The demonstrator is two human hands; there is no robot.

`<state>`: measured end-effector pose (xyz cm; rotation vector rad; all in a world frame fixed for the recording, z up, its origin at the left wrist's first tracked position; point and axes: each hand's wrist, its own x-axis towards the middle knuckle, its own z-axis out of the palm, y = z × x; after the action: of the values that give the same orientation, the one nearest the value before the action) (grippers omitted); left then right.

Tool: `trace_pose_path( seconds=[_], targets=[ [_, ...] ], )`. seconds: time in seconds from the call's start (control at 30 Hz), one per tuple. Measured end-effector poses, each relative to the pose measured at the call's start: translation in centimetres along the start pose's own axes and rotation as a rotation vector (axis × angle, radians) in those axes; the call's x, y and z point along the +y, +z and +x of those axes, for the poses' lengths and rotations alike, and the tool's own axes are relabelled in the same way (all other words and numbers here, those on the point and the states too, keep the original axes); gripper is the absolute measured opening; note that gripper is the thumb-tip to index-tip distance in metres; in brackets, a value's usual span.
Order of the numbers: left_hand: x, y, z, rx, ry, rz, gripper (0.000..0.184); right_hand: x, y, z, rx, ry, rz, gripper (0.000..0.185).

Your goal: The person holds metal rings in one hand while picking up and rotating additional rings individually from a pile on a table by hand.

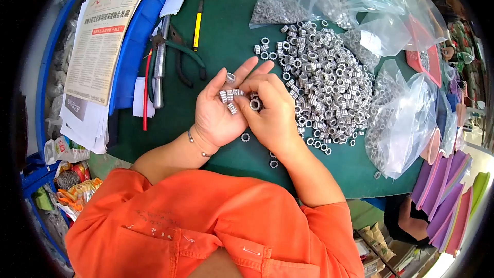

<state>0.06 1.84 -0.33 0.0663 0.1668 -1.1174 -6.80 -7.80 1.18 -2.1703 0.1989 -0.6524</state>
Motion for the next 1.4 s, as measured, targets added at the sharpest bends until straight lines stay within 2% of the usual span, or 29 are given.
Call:
trace_pose_path(
  seconds=[0.13,0.2,0.27,0.3,0.33,0.37,0.4,0.43,0.5,0.57,0.63,0.73,0.93,1.4],
  targets=[
    [0.0,-0.1,-0.1,-0.049,-0.041,-0.044,0.047,0.0,-0.2,-0.1,0.071,-0.103,0.015,0.025],
    [0.1,-0.3,0.0,0.006,-0.011,0.04,0.044,-0.5,-0.7,-0.1,0.051,-0.139,-0.034,0.027],
    [0.3,-1.4,-0.1,0.098,0.003,0.252,0.038,-0.5,-1.0,-0.2,0.05,-0.129,-0.056,0.028],
    [0.1,-1.4,0.0,0.104,0.035,0.29,0.026,-0.3,-1.0,-0.2,0.076,-0.117,-0.065,0.028],
    [0.0,-1.4,0.0,0.104,0.032,0.289,0.026,-0.2,-1.0,-0.2,0.103,-0.105,-0.072,0.028],
    [0.0,-1.3,-0.2,0.116,-0.013,0.402,0.023,-0.5,-0.9,-0.5,0.115,0.013,-0.024,0.029],
    [-0.1,-1.0,-0.2,0.126,-0.058,0.517,0.021,-0.6,-0.9,-0.7,0.117,0.013,-0.025,0.029],
    [-0.4,-0.4,-0.1,0.191,-0.05,0.489,0.017,-0.6,-0.8,-0.9,0.15,0.046,0.03,0.03],
    [0.0,-1.1,-0.1,0.14,-0.079,0.418,0.017,0.4,-0.6,-1.2,0.192,0.059,0.129,0.03],
    [0.2,-1.2,0.0,0.09,-0.108,0.349,0.017,0.1,-1.2,-0.8,0.18,0.01,0.074,0.029],
    [0.2,-0.9,0.0,0.177,-0.135,0.243,0.019,0.1,-1.4,-0.7,0.167,-0.04,0.02,0.027],
    [0.1,-1.2,0.1,0.142,-0.133,0.274,0.025,0.6,-1.4,-0.9,0.147,-0.022,0.021,0.025],
    [-0.1,-1.0,0.0,0.098,-0.049,0.432,0.022,0.7,-1.4,-0.8,0.148,-0.016,0.021,0.024],
    [-0.1,-1.4,0.1,0.108,-0.075,0.382,0.013,1.1,-1.5,-1.1,0.216,-0.048,0.088,0.023]
  ],
)
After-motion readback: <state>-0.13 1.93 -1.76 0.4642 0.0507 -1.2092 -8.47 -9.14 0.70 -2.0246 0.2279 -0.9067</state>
